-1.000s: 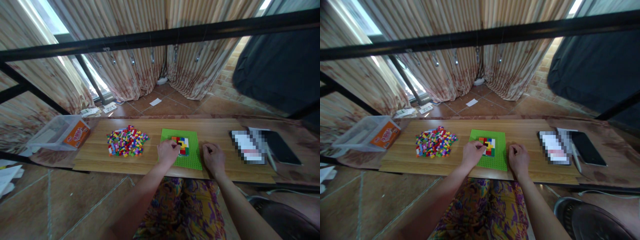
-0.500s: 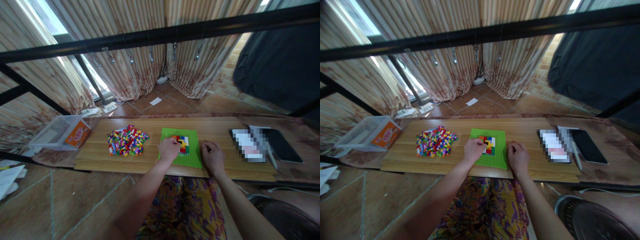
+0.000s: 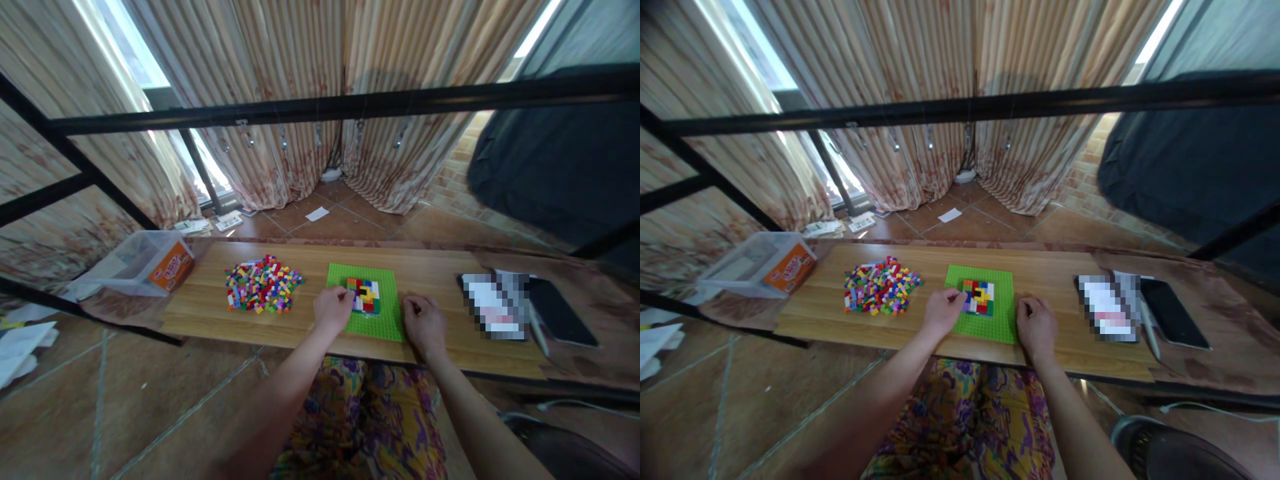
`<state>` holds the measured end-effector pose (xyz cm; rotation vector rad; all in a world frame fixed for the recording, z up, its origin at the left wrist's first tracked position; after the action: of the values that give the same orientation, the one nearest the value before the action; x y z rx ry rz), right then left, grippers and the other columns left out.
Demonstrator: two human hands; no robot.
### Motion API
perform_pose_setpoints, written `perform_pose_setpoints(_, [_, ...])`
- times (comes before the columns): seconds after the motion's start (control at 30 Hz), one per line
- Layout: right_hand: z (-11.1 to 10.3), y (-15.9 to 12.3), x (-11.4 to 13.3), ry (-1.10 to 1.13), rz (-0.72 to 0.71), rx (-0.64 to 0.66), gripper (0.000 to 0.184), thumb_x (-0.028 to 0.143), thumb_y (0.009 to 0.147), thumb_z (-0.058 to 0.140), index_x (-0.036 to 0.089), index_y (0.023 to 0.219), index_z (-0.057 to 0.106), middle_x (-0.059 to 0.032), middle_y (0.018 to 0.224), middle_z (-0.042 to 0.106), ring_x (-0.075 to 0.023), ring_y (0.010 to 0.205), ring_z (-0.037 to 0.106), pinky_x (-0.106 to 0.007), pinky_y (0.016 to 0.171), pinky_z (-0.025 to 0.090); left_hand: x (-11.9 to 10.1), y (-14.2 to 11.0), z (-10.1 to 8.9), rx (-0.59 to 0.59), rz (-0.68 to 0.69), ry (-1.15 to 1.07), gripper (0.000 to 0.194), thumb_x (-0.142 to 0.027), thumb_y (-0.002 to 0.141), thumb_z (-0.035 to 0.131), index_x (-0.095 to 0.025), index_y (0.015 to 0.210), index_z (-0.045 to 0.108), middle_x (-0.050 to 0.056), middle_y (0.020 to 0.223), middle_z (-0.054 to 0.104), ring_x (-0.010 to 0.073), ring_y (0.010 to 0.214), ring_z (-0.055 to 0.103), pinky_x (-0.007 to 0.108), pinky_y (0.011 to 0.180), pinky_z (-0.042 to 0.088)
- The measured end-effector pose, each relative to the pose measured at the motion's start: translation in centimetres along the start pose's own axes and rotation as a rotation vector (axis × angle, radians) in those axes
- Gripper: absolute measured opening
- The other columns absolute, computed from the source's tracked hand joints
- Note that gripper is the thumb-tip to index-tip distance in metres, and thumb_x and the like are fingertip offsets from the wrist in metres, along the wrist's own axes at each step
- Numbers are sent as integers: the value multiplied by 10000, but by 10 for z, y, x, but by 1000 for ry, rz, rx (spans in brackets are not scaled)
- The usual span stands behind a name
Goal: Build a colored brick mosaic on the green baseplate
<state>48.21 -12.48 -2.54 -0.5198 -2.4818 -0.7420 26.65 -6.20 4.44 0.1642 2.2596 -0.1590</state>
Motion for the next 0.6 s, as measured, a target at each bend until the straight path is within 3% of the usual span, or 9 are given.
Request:
perform_pose_setpoints(0.13, [0, 0, -2, -22, 2, 20, 381, 383, 871, 427, 145, 840, 723, -138, 908, 694, -234, 807, 592, -346, 741, 440, 38, -15, -30, -36, 36, -122, 268, -291, 848, 536, -167, 695, 718, 9, 678, 683, 129, 667, 591, 241, 636, 381])
perform_pose_setpoints(0.37, [4, -1, -15, -127, 1, 30, 393, 408, 860, 429, 155, 878, 729, -132, 956, 690, -244, 795, 596, -359, 700, 438, 117, -43, -98, -198, -115, -118, 176, -269, 824, 581, -173, 784, 723, 10, 752, 706, 151, 730, 626, 256, 696, 446])
perform_pose_setpoints(0.47, [5, 0, -18, -153, -1, 45, 396, 417, 864, 422, 163, 877, 725, -133, 964, 688, -248, 786, 595, -366, 689, 442, 134, -44, -116, -314, -128, -53, 138, -205, 817, 582, -177, 817, 717, 22, 829, 716, 156, 782, 639, 267, 747, 474])
perform_pose_setpoints(0.6, [2, -1, -16, -172, -1, 84, 408, 441, 873, 403, 181, 874, 718, -134, 984, 687, -254, 783, 604, -371, 685, 441, 137, -31, -124, -376, -70, 97, 155, -156, 830, 559, -180, 842, 712, 39, 886, 699, 152, 799, 624, 276, 772, 485])
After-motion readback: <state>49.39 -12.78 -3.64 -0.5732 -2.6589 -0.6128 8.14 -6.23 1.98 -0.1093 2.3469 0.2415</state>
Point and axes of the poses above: each hand's wrist, its own y-axis towards the middle knuckle, its own z-axis out of the palm, x = y × z, the point moved 1 cm from there along y, towards the middle knuckle
